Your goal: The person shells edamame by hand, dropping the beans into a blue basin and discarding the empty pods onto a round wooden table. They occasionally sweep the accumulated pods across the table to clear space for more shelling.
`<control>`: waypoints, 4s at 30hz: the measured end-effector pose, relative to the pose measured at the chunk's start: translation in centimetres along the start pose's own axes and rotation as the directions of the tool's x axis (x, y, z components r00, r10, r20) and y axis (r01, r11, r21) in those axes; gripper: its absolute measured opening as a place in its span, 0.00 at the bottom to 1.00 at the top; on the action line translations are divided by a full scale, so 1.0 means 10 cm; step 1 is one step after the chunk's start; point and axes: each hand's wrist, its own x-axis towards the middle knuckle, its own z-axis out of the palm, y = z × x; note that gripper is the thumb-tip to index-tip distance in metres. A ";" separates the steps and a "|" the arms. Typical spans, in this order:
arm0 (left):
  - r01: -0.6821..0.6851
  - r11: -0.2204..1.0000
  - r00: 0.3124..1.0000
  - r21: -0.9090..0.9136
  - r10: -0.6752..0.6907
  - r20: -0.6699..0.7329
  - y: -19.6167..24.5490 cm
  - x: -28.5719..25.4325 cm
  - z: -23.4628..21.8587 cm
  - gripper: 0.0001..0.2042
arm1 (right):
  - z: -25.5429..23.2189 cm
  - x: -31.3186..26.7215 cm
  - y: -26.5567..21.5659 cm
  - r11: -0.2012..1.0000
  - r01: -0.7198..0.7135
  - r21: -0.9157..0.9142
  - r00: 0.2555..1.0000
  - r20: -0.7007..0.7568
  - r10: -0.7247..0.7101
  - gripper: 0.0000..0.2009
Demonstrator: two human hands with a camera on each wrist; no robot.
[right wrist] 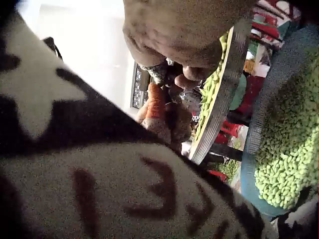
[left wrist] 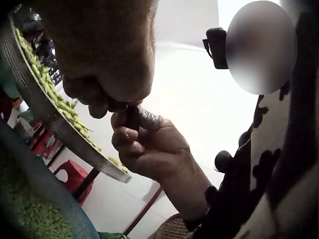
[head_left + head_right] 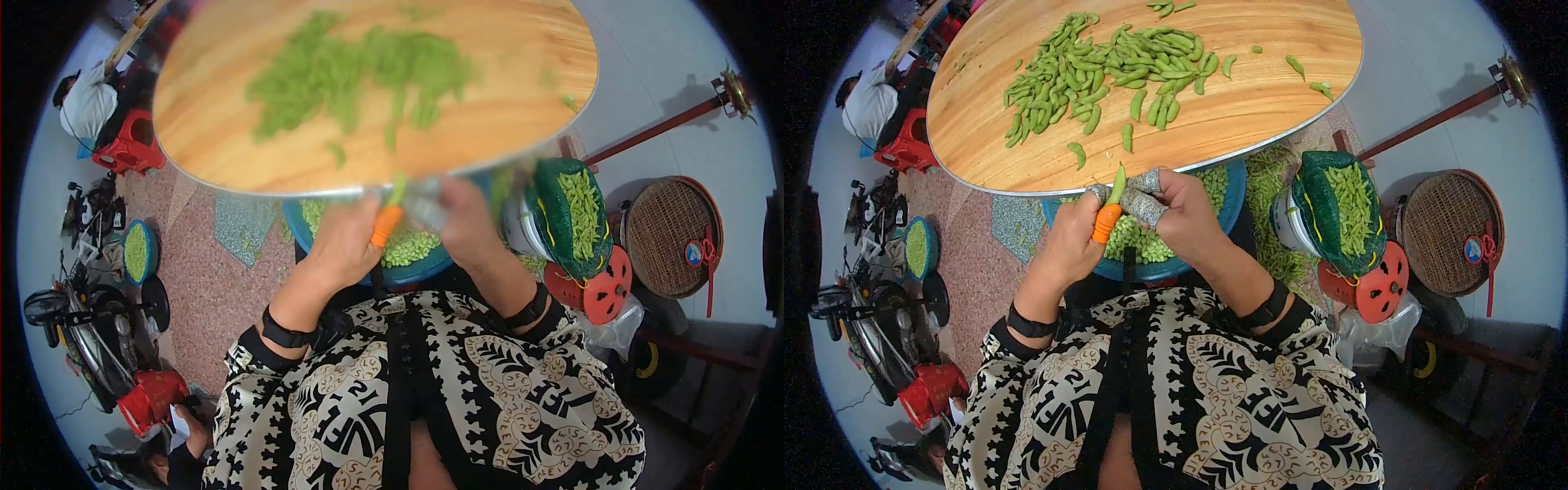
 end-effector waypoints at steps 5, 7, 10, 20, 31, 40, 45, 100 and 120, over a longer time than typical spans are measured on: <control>-0.069 0.993 0.995 0.096 0.076 -0.068 0.00 0.00 -0.01 0.08 | 0.06 -0.04 -0.07 0.991 0.073 -0.113 0.996 -0.043 -0.078 0.07; -0.123 0.987 0.990 0.105 0.130 -0.062 -0.04 -0.01 0.00 0.08 | 0.08 -0.04 -0.09 0.982 0.123 -0.144 0.991 -0.033 -0.129 0.07; -0.003 0.971 0.997 -0.241 -0.014 -0.069 -0.08 -0.08 0.11 0.10 | 0.08 -0.03 -0.06 0.969 0.171 -0.176 0.984 -0.015 -0.176 0.08; 0.379 0.361 0.870 -0.852 -0.452 0.196 -0.04 -0.10 0.22 0.07 | -0.03 0.04 0.14 0.942 0.192 -0.276 0.981 0.032 -0.191 0.06; 0.408 0.381 0.905 -0.830 -0.291 0.311 -0.11 -0.06 0.14 0.08 | -0.12 0.07 0.20 0.966 0.204 -0.161 0.967 0.189 -0.173 0.06; 0.241 0.799 0.968 -0.551 -0.241 0.074 -0.19 -0.12 0.25 0.08 | -0.10 0.06 0.07 0.998 -0.062 -0.002 0.994 0.085 0.062 0.05; 0.233 0.936 0.972 -0.263 -0.219 0.080 -0.17 -0.12 0.20 0.12 | -0.08 0.04 -0.02 0.984 -0.059 -0.170 0.996 0.053 0.069 0.05; 0.004 0.942 0.996 0.334 -0.032 0.078 -0.58 1.58 0.00 0.08 | -0.89 -0.46 0.08 0.737 0.004 -0.676 0.901 -0.317 -0.297 0.10; 0.382 0.834 0.906 -0.399 -0.423 -0.016 -0.86 1.23 -0.28 0.09 | -0.10 0.17 -0.06 0.995 0.046 0.093 0.992 -0.119 -0.035 0.16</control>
